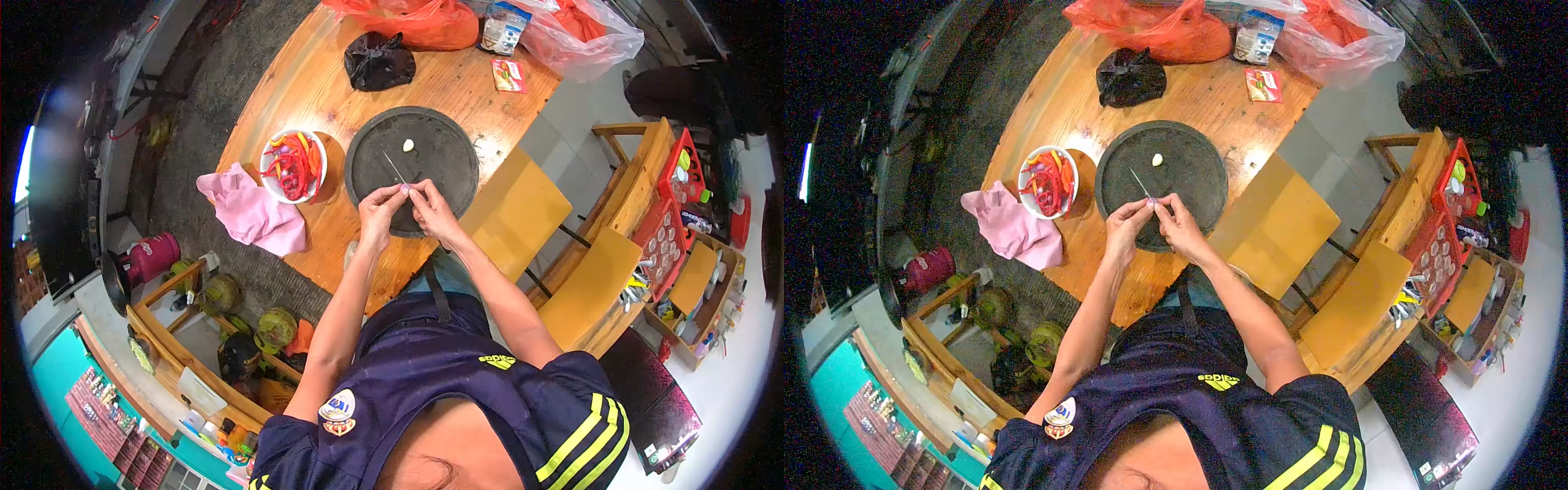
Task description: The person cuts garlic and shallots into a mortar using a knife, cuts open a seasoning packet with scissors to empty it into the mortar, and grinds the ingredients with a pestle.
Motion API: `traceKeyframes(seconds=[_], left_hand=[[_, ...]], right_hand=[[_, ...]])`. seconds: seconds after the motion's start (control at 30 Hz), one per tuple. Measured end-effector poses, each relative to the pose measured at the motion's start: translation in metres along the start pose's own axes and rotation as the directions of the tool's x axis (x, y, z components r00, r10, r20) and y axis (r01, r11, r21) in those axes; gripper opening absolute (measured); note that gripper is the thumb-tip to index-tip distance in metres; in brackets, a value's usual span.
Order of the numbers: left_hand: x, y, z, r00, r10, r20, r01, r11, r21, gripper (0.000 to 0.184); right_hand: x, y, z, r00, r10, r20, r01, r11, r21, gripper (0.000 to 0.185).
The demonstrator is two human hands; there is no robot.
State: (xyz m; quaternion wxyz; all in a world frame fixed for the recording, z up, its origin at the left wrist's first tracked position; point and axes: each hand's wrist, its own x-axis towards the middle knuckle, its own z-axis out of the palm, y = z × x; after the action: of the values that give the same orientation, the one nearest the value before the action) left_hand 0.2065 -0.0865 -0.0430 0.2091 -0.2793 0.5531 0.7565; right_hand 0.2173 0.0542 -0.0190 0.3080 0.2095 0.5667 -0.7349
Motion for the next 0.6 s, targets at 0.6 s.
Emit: traceKeyframes(seconds=[0.6], left_hand=[[0.006,0.002,0.009,0.995,-0.093,-0.038,0.081,0.966,-0.245,0.034]], right_hand=[[-0.014,-0.012,0.002,0.996,0.062,0.071,-0.063,0.998,0.015,0.048]])
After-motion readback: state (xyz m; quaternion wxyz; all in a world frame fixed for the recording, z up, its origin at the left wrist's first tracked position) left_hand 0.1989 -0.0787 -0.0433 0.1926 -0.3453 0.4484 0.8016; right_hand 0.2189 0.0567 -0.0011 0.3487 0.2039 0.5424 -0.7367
